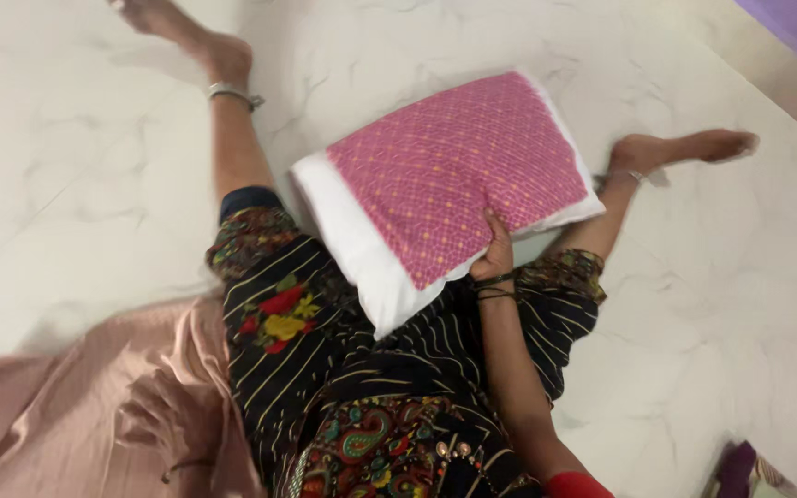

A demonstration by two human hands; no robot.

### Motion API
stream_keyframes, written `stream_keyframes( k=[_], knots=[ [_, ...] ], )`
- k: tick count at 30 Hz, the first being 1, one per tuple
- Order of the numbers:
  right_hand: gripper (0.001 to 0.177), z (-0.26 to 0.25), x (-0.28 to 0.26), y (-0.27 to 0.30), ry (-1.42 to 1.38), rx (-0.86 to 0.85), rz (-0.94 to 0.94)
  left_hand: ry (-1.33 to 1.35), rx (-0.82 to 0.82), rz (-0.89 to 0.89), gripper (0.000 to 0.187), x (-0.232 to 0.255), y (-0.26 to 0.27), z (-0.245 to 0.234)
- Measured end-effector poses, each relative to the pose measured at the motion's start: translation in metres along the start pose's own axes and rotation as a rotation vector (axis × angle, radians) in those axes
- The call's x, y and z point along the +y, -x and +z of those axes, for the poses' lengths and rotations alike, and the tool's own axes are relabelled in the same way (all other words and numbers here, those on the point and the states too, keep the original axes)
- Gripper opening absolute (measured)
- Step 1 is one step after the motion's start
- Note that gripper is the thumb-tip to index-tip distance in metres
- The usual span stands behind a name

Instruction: The person sits on the floor and puts pillowcases on several pillows one by one. They insert each pillow into a case, adjust the fabric, and smooth the surface before moving to the next item.

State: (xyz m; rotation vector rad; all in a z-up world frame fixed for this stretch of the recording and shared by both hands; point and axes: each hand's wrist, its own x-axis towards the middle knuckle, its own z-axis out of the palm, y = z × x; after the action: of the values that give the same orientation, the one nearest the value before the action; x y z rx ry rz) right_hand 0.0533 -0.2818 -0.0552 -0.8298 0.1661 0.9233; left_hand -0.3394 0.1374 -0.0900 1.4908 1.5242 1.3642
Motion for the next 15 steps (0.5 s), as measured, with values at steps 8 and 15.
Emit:
stream_keyframes(
  k=[8, 15],
  knots=[
    [0.031, 0.012, -0.136, 0.141, 0.018, -0.293, -0.392, -0.322, -0.222, 0.132, 0.055, 0.085, -0.05, 0.182],
    [0.041, -0.099, -0.254, 0.214, -0.143, -0.236, -0.596, -0.532, -0.204, 0.081, 0.058, 0.082, -0.055, 0.166]
  ],
)
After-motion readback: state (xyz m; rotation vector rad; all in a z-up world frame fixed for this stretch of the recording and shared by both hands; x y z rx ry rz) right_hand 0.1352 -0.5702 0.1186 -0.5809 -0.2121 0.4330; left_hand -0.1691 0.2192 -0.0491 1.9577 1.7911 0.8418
